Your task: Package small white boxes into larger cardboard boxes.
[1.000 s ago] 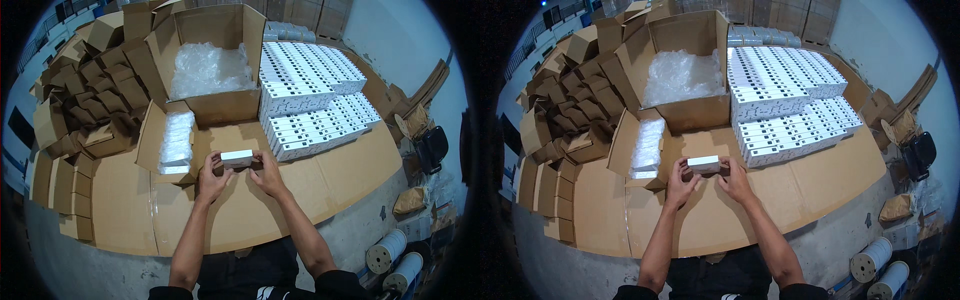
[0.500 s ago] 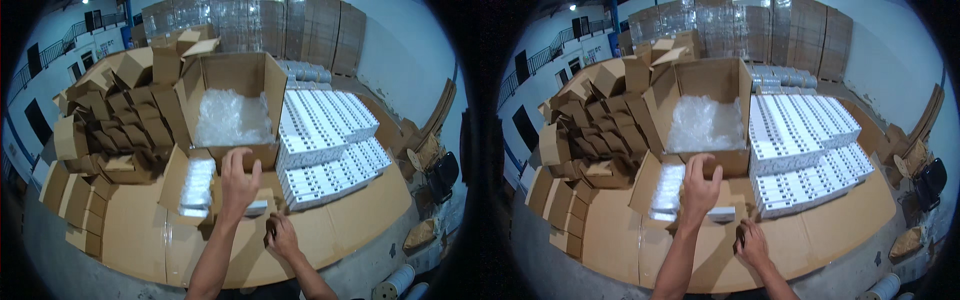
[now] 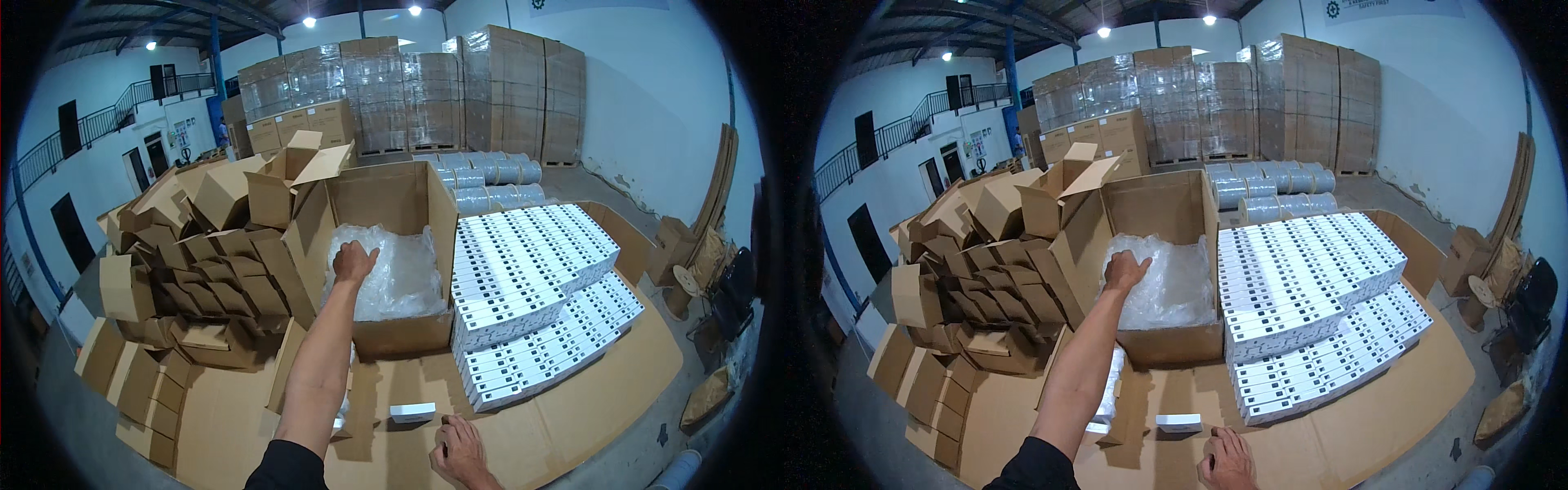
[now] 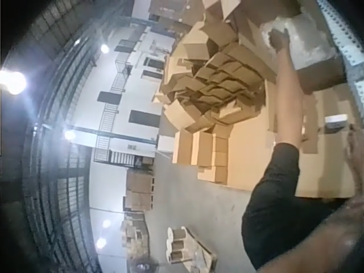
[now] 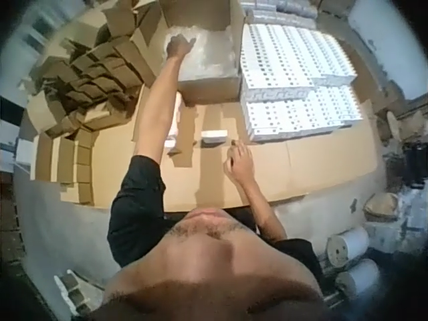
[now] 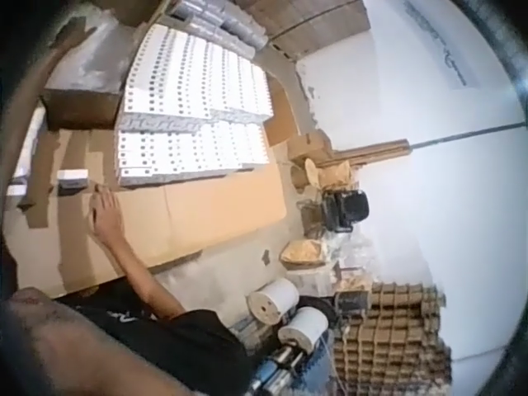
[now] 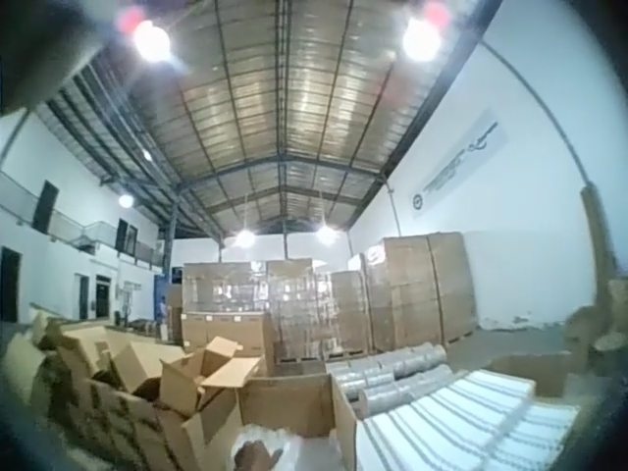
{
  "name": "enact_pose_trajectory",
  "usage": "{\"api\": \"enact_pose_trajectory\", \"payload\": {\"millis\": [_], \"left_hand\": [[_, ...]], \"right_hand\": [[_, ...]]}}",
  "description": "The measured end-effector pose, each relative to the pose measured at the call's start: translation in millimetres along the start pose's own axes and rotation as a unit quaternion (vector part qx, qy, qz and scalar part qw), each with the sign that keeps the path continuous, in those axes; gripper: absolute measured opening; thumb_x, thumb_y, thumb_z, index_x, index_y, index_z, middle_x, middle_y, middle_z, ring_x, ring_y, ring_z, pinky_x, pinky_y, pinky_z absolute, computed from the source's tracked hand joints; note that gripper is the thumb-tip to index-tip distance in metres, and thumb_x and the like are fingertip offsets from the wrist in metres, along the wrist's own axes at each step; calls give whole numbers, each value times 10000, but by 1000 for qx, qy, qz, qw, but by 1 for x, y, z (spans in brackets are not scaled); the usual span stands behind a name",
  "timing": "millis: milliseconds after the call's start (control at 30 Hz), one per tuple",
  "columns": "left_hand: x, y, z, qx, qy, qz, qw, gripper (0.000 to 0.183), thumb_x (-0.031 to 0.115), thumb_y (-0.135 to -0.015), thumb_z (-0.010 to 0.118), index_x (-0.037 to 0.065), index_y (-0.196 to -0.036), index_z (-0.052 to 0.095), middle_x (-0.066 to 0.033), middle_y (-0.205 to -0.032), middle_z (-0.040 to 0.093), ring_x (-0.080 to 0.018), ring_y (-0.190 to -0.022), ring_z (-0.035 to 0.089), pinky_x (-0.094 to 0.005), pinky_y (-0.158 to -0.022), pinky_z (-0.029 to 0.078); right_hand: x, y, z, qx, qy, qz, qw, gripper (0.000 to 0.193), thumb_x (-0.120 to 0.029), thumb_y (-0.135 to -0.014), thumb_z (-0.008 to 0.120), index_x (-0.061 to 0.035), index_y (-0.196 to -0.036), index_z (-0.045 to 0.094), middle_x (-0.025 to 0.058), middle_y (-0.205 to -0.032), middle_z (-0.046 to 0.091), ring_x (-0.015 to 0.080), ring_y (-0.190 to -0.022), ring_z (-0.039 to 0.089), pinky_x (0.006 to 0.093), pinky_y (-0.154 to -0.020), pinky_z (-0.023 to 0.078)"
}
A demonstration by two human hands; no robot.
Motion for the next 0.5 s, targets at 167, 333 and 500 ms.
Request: {"api": "enact_pose_trajectory", "payload": {"millis": [167,333,500], "left_hand": [[-13,-12,3,-20,36,3,999,280,213,-810,684,-13,-968,730,-261,-1066,708,-422,-1007,690,-485,-903,550],[-19,-10,-8,95,87,81,988,206,185,-757,698,5,-857,706,-246,-887,713,-397,-899,704,-480,-826,550],[7,3,-67,207,166,149,953,170,154,-789,694,-13,-800,659,-232,-830,694,-371,-858,700,-457,-791,548]], "right_hand": [[0,-5,1,-9,13,-12,1000,398,-144,-748,678,-15,-1113,583,167,-1285,568,365,-1280,500,485,-1104,379],[2,0,1,2,-18,-6,1000,379,-138,-760,664,-11,-1109,587,177,-1299,560,362,-1280,500,491,-1103,375],[4,1,6,-14,-28,0,1000,382,-140,-773,655,-12,-1127,590,190,-1306,553,365,-1289,494,499,-1116,363]]}}
Point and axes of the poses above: each hand's wrist, its own y-axis away from the middle knuckle, its own z-axis out of the palm, x = y × z, the point moved 5 cm from there along -y, towards the middle knuckle
